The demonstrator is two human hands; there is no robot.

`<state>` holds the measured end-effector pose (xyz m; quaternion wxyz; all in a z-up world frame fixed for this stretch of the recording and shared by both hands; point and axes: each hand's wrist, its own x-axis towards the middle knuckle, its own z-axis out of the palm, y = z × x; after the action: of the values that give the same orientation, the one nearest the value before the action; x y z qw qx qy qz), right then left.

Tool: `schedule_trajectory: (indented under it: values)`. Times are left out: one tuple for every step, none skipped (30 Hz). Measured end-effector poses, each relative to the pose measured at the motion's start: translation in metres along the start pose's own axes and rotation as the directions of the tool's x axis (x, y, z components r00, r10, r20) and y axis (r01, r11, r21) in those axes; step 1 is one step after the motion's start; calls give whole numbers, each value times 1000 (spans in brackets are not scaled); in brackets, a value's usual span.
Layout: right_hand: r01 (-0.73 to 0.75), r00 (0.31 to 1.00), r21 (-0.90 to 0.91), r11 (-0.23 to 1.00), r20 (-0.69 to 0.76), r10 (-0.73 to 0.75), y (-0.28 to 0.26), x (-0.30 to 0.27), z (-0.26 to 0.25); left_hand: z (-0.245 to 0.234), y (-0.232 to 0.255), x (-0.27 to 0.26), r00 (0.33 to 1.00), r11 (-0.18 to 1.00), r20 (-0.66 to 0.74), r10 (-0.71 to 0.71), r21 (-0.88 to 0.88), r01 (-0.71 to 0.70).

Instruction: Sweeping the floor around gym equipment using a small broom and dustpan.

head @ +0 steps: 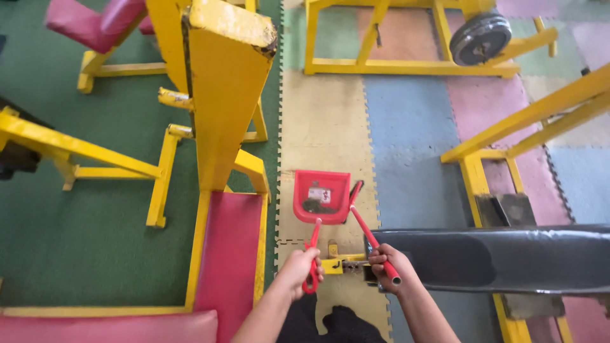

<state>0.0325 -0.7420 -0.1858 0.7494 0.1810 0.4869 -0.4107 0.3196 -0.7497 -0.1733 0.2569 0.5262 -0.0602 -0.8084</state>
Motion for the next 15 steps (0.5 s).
schedule_trajectory:
  values:
    - [10,1000,-17,1000,-4,-10,5,7,1,-9,11,8,1000,1000,-3,-23,17,23]
    - [13,1000,-6,1000,-10,-13,7,15,-2,-16,21,12,999,999,0,-32,25,32]
    - [7,1000,-19,1000,-3,-7,9,22,-4,-23,33,16,1000,997,2,-22,75,22]
    - [2,1000,-33,999,4,-2,10,29,-7,-29,43,19,1000,992,5,-12,125,11]
    - [4,1000,-19,1000,1,-4,14,30,-5,-36,51,24,1000,990,6,-21,136,20]
    - [22,1000,-13,1000,-22,-22,18,32,-5,-44,59,28,1000,986,2,-21,166,21]
    - [42,998,-8,999,-42,-42,19,35,-2,-50,69,35,1000,980,1,-17,196,17]
    - [46,998,4,999,-43,-46,22,40,0,-52,82,33,1000,978,3,-23,207,22]
    - [54,998,10,998,-44,-54,24,42,-3,-52,91,31,999,969,-21,-30,243,34]
    - [62,997,15,998,-44,-61,26,44,-5,-52,99,28,998,959,-46,-36,279,47]
    - [64,997,19,998,-47,-63,24,51,-4,-54,106,30,998,958,-44,-39,282,50]
    - [54,998,55,997,-41,-52,22,58,-2,-56,112,31,999,960,-32,-25,278,33]
    - [42,999,92,995,-35,-39,23,64,-2,-59,116,30,1000,962,-22,-13,273,18]
    - [41,999,96,995,-38,-38,22,69,-1,-61,118,32,1000,961,-22,-17,276,22]
    - [56,998,115,992,-7,-56,20,75,2,-63,121,34,999,967,-26,-27,253,33]
